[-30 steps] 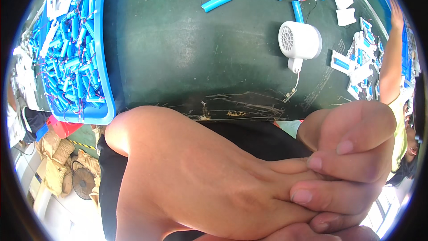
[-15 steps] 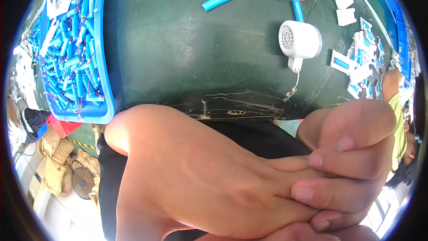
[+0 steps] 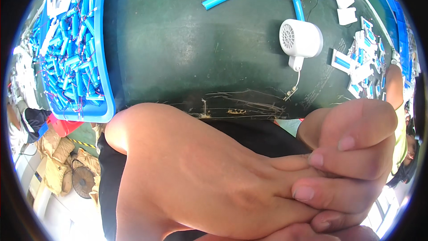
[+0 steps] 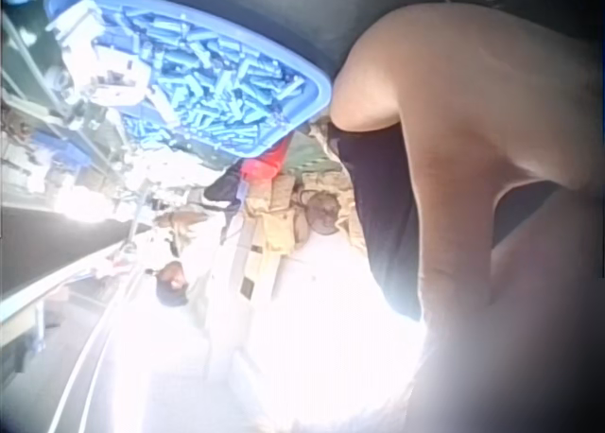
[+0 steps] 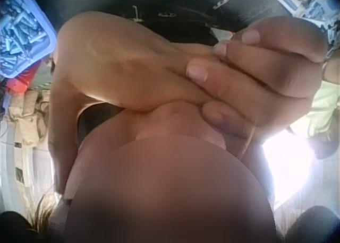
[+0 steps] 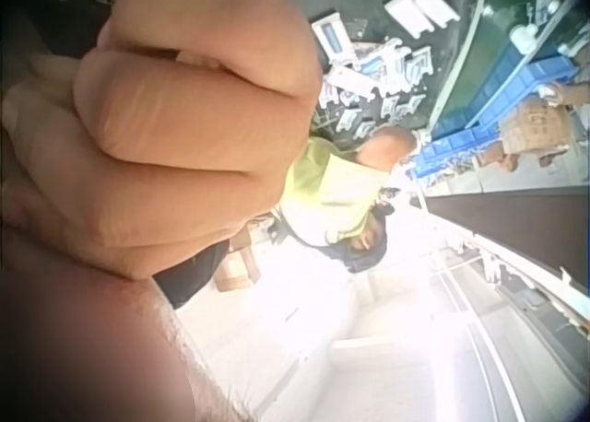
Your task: The recorder is assembling small electronic components, connecting wires to a PCB and placing them into a housing on a factory production line.
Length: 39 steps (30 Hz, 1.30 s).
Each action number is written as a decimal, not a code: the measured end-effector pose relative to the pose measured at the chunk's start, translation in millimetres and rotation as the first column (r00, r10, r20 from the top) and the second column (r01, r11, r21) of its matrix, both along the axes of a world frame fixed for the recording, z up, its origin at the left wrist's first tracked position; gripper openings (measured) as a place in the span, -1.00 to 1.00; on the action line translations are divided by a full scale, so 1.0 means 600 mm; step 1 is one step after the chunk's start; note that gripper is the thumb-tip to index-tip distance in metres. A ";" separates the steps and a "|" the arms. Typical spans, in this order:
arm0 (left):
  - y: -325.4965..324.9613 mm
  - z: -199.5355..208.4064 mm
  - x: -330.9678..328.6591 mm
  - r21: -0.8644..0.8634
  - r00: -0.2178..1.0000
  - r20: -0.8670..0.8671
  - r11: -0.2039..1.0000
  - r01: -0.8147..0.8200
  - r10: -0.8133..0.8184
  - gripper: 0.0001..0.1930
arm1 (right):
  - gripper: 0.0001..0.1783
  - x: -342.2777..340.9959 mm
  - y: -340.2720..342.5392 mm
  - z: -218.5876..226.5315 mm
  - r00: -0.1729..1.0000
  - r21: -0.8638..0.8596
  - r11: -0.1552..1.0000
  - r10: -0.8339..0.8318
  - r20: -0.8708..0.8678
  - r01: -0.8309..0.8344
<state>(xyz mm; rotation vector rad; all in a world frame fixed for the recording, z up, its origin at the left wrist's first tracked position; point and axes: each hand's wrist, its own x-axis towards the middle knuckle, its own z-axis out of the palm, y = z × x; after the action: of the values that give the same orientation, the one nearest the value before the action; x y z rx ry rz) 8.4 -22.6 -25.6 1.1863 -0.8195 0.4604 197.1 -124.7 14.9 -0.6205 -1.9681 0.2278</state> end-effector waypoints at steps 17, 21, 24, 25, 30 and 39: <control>0.017 0.011 0.000 0.048 1.000 -0.020 0.999 0.022 -0.021 0.30 | -0.73 0.005 -0.003 0.001 0.999 0.006 1.000 -0.004 0.037 0.004; 0.018 0.019 0.002 0.061 0.999 -0.021 0.998 0.035 -0.034 0.29 | -0.73 -0.003 -0.007 0.002 0.999 0.002 0.999 -0.033 0.027 0.033; 0.018 0.023 0.003 0.069 0.999 -0.027 0.997 0.036 -0.035 0.29 | -0.73 0.006 -0.006 0.008 1.000 -0.033 0.999 -0.013 0.028 0.014; 0.018 0.024 0.003 0.071 0.999 -0.029 0.997 0.037 -0.035 0.29 | -0.72 0.010 -0.006 0.010 0.998 -0.059 0.998 0.026 0.050 -0.023; 0.013 0.030 -0.002 0.090 0.999 -0.037 0.995 0.031 -0.028 0.28 | -0.71 0.008 -0.006 0.007 0.997 -0.034 0.999 0.027 0.072 -0.024; 0.012 0.051 -0.001 0.107 0.996 -0.037 0.991 0.079 -0.076 0.26 | -0.68 0.006 -0.004 0.038 0.980 -0.100 0.994 -0.032 0.197 0.052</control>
<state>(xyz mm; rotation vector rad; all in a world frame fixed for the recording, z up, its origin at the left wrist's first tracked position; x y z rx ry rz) 7.9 -15.4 5.0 1.2542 -0.8677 0.3351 200.8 -127.2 37.7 -0.7766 -2.1393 0.2529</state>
